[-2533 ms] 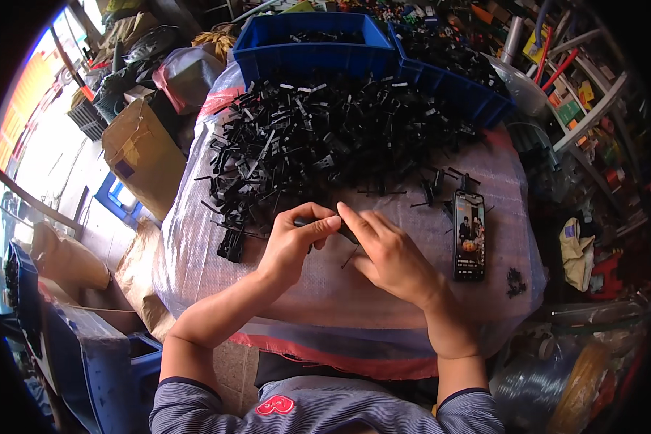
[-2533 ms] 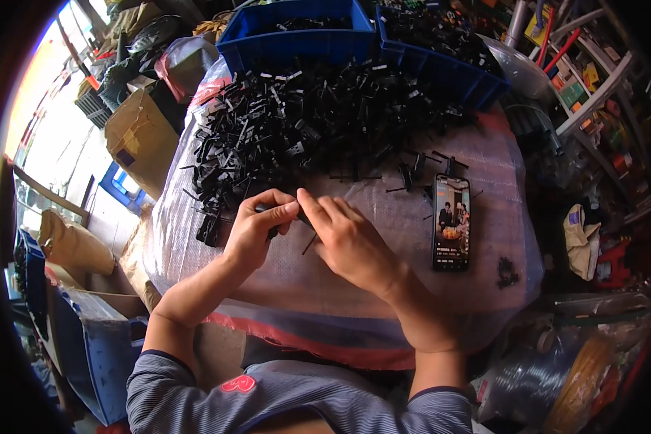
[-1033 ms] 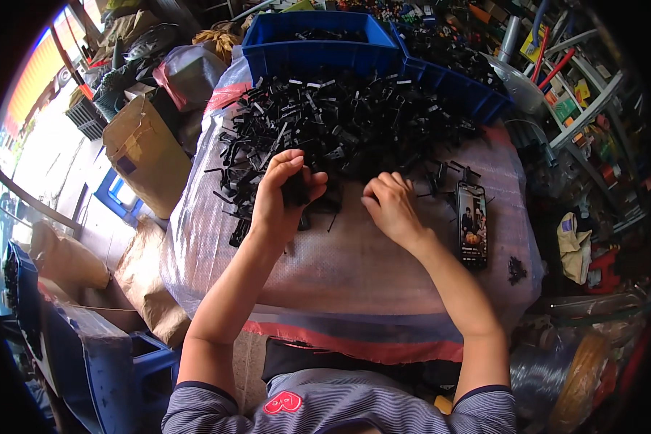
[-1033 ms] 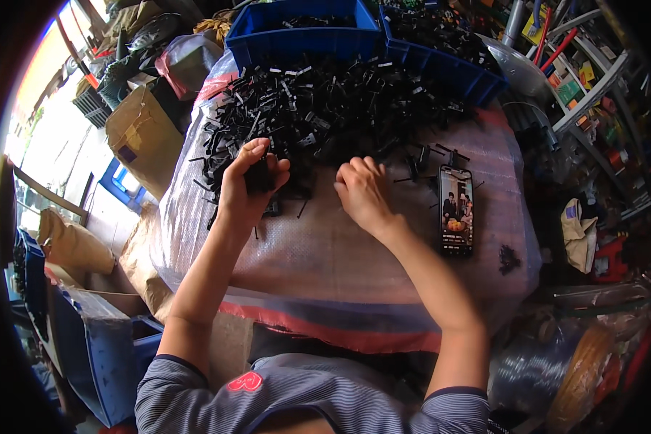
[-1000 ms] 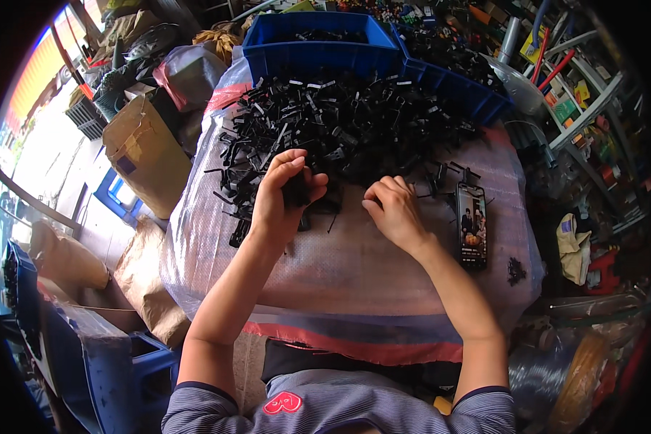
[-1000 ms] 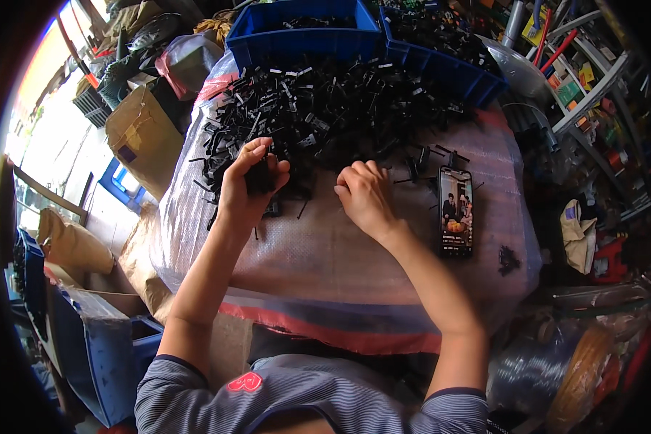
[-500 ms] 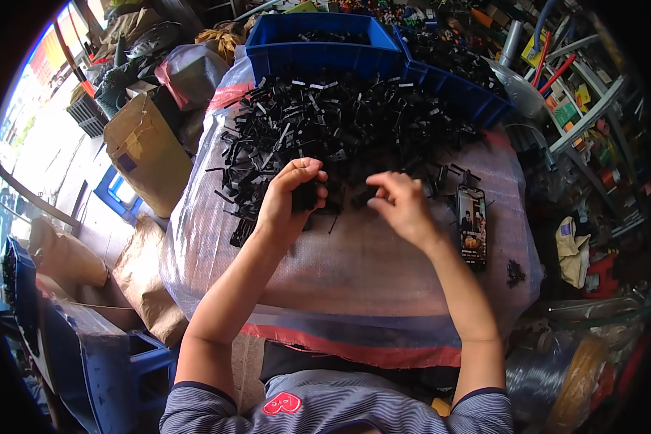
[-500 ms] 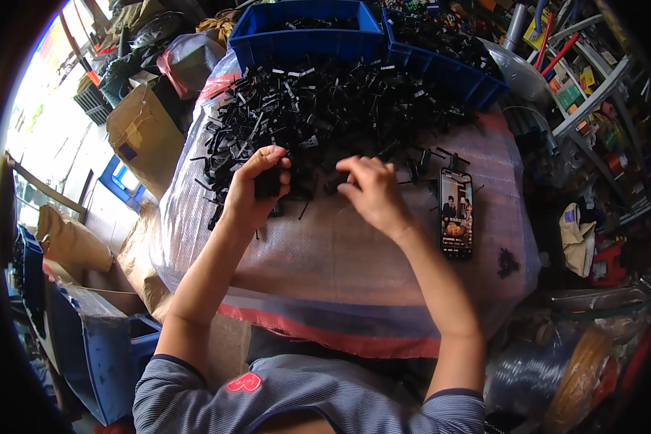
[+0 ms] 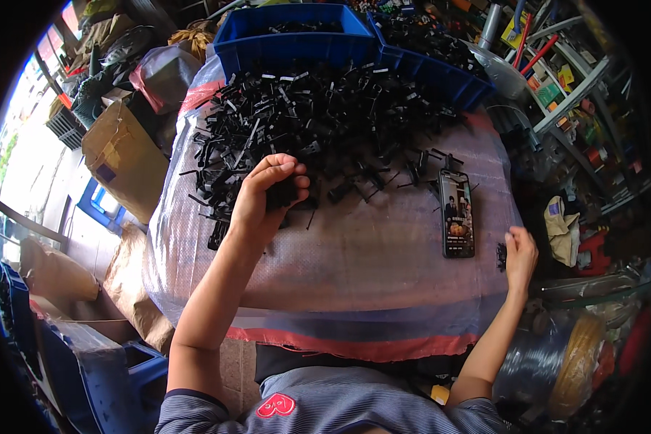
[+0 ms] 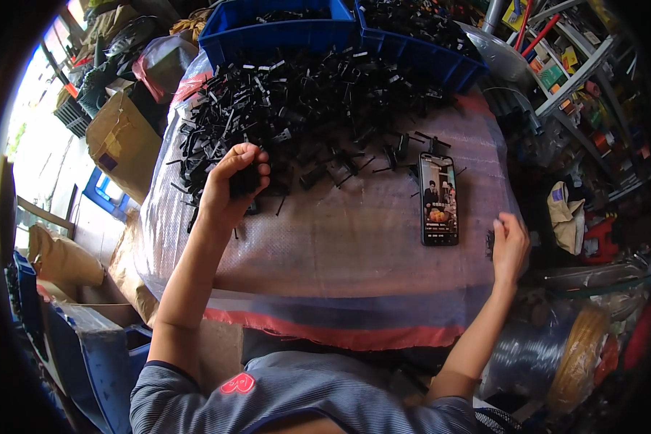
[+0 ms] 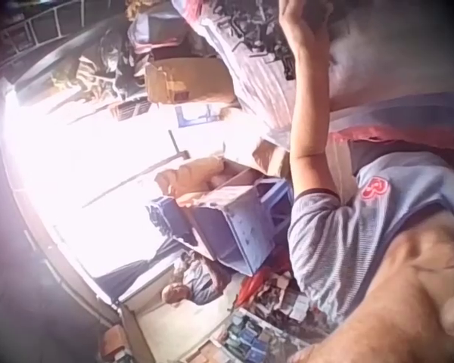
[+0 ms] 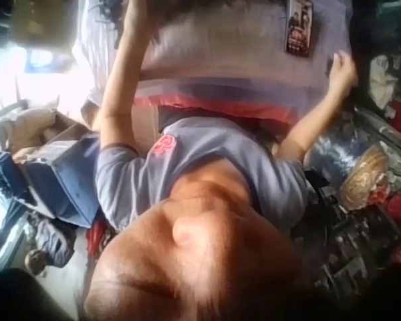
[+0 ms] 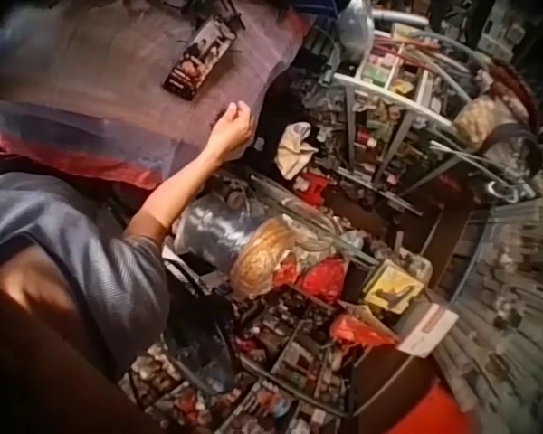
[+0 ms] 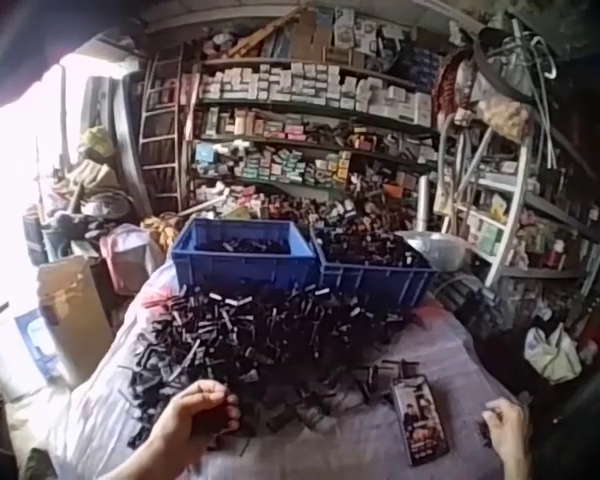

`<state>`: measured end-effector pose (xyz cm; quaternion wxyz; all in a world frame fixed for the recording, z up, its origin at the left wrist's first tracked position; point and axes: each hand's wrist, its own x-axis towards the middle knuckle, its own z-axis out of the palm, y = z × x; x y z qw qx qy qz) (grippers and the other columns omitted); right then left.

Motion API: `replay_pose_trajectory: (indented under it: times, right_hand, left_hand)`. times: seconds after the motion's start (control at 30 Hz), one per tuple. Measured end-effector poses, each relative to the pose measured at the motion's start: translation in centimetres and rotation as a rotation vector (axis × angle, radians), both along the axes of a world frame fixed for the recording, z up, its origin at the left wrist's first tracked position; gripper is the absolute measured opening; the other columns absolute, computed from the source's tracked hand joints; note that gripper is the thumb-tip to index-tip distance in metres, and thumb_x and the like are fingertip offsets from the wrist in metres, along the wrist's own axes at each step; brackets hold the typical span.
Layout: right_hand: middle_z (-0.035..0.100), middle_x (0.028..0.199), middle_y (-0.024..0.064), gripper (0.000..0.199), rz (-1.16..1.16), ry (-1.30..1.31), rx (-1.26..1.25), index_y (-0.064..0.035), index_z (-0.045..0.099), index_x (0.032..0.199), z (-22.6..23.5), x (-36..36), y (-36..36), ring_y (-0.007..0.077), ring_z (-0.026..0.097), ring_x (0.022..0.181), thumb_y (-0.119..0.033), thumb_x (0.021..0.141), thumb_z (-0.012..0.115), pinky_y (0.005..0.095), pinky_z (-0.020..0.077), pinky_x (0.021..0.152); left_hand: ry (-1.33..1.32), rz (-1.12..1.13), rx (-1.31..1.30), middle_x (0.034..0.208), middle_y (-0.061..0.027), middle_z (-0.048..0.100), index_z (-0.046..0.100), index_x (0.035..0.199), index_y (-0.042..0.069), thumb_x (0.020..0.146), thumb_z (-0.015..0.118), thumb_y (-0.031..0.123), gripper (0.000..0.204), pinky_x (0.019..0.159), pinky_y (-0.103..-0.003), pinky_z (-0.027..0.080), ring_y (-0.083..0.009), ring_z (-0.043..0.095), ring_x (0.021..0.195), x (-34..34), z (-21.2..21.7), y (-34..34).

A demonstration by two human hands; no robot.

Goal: The recorder is manually assembling small black plastic components at a workstation.

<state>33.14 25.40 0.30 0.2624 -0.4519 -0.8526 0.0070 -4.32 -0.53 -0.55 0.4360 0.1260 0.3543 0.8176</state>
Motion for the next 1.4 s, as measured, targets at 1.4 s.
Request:
replay_pose_trajectory:
  times: [1.4]
  right_hand:
    - [0.062,0.096,0.0042,0.022,0.961,0.659,-0.699,-0.0005,0.057,0.107,1.2,-22.0,-11.3,0.0110,0.058,0.092,-0.014,0.091,0.053,0.0216,0.0440,0.079]
  left_hand:
    - [1.041,0.053,-0.327,0.079,0.0018,0.050,0.063,0.102,0.002,0.077,0.067,0.011,0.028,0.062,-0.018,0.038,-0.0049,0.049,0.070,2.1,1.6,0.0]
